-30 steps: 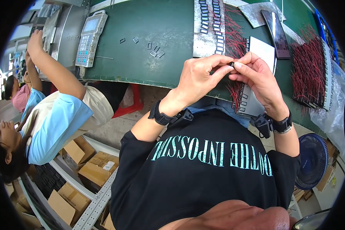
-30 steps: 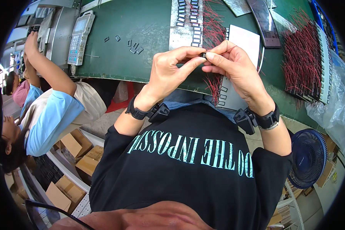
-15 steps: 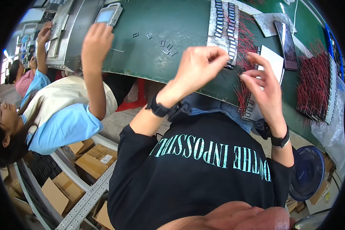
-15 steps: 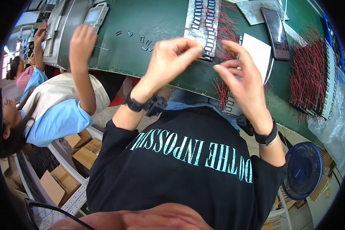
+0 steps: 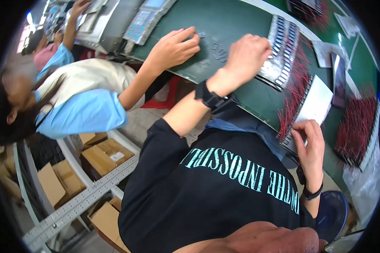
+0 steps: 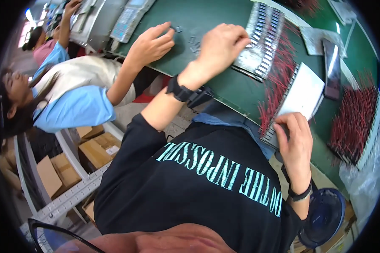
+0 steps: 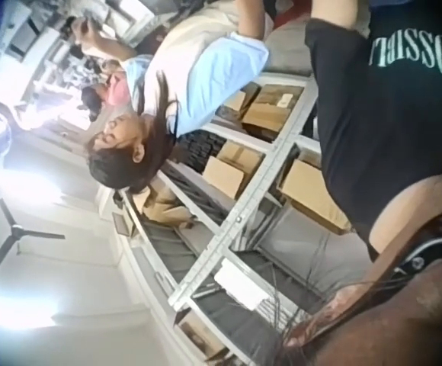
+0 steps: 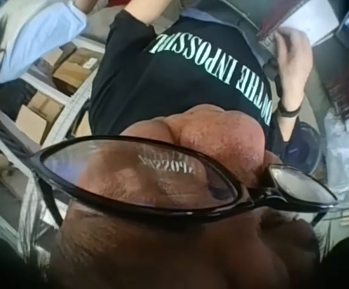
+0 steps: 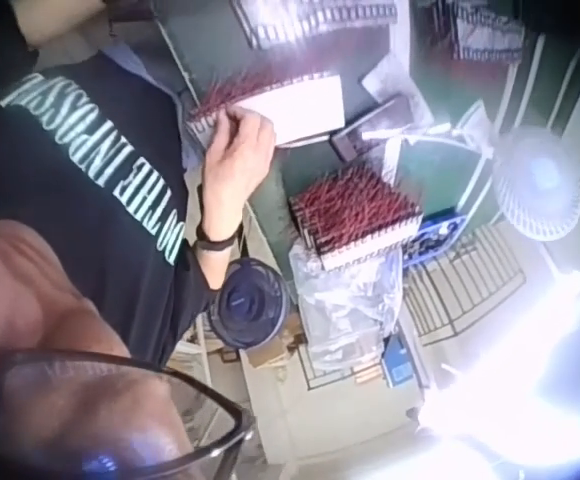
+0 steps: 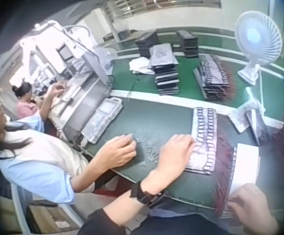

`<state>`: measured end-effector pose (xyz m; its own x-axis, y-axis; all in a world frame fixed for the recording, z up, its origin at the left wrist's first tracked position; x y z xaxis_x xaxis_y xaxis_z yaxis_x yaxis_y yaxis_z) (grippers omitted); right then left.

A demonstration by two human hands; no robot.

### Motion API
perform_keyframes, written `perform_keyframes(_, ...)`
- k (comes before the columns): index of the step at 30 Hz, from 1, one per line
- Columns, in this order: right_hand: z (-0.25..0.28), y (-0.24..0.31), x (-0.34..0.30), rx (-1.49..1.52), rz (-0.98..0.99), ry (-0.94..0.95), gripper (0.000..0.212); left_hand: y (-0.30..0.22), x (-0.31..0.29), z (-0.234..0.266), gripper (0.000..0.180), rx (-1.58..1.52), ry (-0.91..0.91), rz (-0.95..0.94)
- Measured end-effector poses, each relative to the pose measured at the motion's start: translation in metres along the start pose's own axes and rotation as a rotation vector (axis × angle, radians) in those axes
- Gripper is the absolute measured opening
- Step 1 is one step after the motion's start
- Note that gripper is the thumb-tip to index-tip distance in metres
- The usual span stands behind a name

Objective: The person picks up small metal components and attaches them one by one to the ends of red wires protruding from a metal plate. After filling the plate, the person sets it aside and pulls a new plate of wires forward to repeat the process.

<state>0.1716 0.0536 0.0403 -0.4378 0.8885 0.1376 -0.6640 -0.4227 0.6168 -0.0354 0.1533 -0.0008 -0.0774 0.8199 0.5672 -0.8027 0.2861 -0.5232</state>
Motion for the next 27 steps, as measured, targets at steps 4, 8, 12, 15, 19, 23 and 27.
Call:
perform_keyframes(4,0.004,0.011,-0.004,-0.094,0.057,-0.045,0.017,-0.018,-0.020,0.048,0.010,-0.019,-0.173,-0.051)
perform_keyframes(8,0.001,0.015,-0.005,-0.118,0.101,-0.040,0.017,0.014,-0.038,0.097,0.008,0.258,-0.222,-0.022)
perform_keyframes(12,-0.002,0.015,-0.002,-0.085,0.132,-0.031,0.016,0.030,-0.039,0.103,0.005,0.300,-0.062,-0.052)
perform_keyframes(15,-0.001,0.013,-0.005,-0.059,0.081,-0.059,0.017,0.023,-0.048,0.087,0.005,0.308,0.020,-0.109)
perform_keyframes(19,-0.004,0.019,-0.005,-0.122,0.127,-0.036,0.018,0.026,-0.051,0.080,0.007,0.293,0.064,-0.072)
perform_keyframes(23,-0.011,0.015,-0.003,-0.138,0.122,0.009,0.018,0.030,-0.056,0.079,0.009,0.228,0.058,-0.019)
perform_keyframes(27,-0.012,0.012,-0.008,-0.097,0.103,-0.006,0.019,0.029,-0.064,0.090,0.015,0.193,-0.023,0.007)
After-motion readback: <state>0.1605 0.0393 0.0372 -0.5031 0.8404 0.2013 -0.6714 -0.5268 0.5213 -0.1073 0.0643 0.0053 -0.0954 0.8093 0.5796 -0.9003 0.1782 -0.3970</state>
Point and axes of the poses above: each hand's wrist, its own x-axis towards the middle knuckle, its own z-axis out of the back of the hand, y = z × x, the point moved 10 cm from there along x, towards the middle knuckle, and after that the axes turned 11 degrees about -y, right-handed, at the moved point
